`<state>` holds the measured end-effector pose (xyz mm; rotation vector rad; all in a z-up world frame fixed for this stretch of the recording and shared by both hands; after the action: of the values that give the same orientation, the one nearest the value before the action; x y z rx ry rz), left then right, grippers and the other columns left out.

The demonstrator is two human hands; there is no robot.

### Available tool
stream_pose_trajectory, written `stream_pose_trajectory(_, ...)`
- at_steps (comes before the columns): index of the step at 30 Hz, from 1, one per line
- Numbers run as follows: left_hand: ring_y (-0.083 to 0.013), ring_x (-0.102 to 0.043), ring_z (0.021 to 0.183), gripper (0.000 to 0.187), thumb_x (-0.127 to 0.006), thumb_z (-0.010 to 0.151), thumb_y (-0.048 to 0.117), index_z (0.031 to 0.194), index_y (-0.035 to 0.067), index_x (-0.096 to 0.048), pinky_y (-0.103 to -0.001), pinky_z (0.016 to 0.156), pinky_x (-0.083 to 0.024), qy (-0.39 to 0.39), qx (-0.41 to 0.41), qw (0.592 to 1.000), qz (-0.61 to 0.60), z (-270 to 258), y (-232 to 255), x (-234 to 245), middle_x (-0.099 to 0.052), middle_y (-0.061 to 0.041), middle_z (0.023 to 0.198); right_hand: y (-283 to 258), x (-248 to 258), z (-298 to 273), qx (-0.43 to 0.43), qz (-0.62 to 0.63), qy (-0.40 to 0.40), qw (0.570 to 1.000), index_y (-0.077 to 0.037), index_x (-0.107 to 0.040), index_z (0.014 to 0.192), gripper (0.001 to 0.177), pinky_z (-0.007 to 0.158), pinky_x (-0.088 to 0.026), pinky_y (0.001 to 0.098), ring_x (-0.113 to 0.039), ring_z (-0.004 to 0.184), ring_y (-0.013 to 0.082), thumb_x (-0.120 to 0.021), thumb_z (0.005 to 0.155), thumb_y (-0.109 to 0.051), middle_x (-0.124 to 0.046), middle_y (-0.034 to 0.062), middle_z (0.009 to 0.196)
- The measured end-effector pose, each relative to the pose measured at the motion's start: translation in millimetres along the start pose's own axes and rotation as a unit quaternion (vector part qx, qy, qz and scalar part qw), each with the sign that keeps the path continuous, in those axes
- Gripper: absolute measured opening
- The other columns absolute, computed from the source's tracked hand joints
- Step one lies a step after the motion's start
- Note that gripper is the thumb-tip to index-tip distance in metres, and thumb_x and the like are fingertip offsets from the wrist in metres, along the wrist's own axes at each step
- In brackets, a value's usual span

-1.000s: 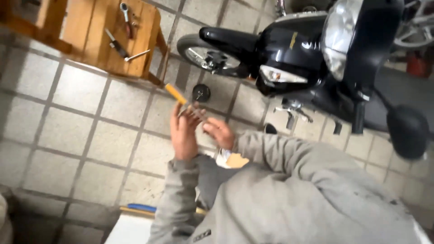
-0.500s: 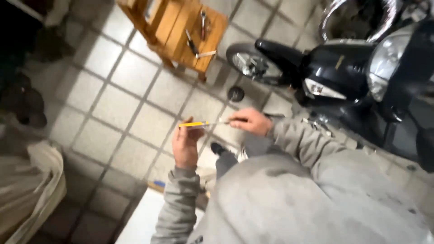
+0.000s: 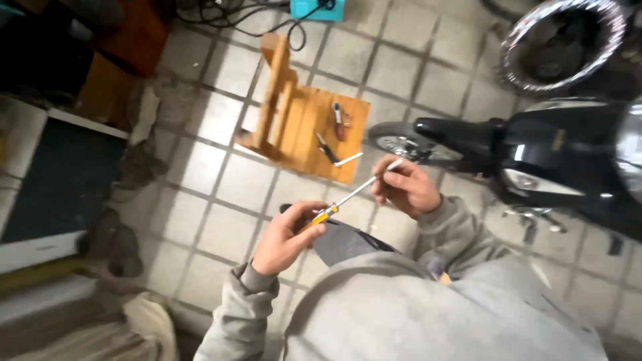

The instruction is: Disassembling the front fairing and components of a motorcycle using a screwdriver.

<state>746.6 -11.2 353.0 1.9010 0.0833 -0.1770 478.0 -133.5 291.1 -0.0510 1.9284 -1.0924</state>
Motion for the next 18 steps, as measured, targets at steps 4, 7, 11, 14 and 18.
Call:
stream_pose_trajectory(4, -0.0072, -0.062, 0.079, 0.034, -0.071, 0.095, 0.019, 0.125, 0.002, -0.066, -0.024, 0.071, -0.053, -0.037, 0.022, 0.989, 0.144, 49, 21, 92, -0.070, -0.002, 0.093, 30, -53, 109, 0.029, -0.027, 0.033, 0.999, 0.001, -0.061, 0.125, 0.023, 0.076, -0.057, 0.0358, -0.068, 0.087, 0.0201, -0.057, 0.106, -0.013, -0.069, 0.0121, 0.100)
stream_pose_trajectory(7, -0.0067, -0.064, 0.083, 0.033, -0.070, 0.097, 0.019, 0.124, 0.001, -0.067, -0.023, 0.073, -0.054, -0.041, 0.074, 0.990, 0.117, 74, 46, 152, -0.072, -0.002, 0.094, 39, -97, 167, 0.028, -0.063, 0.033, 0.997, 0.001, -0.060, 0.127, 0.026, 0.079, -0.058, 0.0335, -0.068, 0.086, 0.0175, -0.053, 0.107, -0.014, -0.069, 0.0099, 0.102)
stream_pose_trajectory(11, -0.0068, -0.062, 0.086, 0.038, -0.072, 0.095, 0.018, 0.128, 0.002, -0.064, -0.023, 0.072, -0.051, -0.108, 0.042, 0.987, 0.109, 133, 81, 205, -0.070, -0.001, 0.097, 29, -119, 212, 0.101, -0.079, 0.094, 0.987, 0.003, -0.060, 0.126, 0.025, 0.077, -0.057, 0.0322, -0.068, 0.085, 0.0170, -0.052, 0.110, -0.014, -0.068, 0.0100, 0.101)
stream_pose_trajectory(14, -0.0049, -0.062, 0.090, 0.044, -0.073, 0.090, 0.016, 0.130, 0.005, -0.062, -0.022, 0.072, -0.053, -0.117, 0.079, 0.988, 0.066, 167, 92, 245, -0.069, 0.001, 0.106, 42, -133, 241, 0.123, -0.027, 0.183, 0.975, 0.004, -0.061, 0.125, 0.024, 0.074, -0.057, 0.0324, -0.068, 0.083, 0.0178, -0.053, 0.110, -0.013, -0.068, 0.0110, 0.098)
stream_pose_trajectory(18, -0.0043, -0.057, 0.081, 0.039, -0.073, 0.091, 0.017, 0.127, 0.004, -0.066, -0.022, 0.065, -0.049, -0.169, 0.077, 0.977, 0.104, 215, 109, 288, -0.070, 0.001, 0.103, 61, -146, 273, 0.173, 0.032, 0.304, 0.936, 0.002, -0.061, 0.124, 0.025, 0.070, -0.057, 0.0329, -0.069, 0.081, 0.0185, -0.053, 0.107, -0.015, -0.068, 0.0101, 0.100)
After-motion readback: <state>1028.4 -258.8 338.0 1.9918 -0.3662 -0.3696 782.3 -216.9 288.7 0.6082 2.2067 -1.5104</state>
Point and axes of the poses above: each hand's wrist, its own z-axis towards the middle knuckle, its own x-axis out of the back of the hand, y = z × x, the point moved 3 cm from there along z, towards the middle knuckle
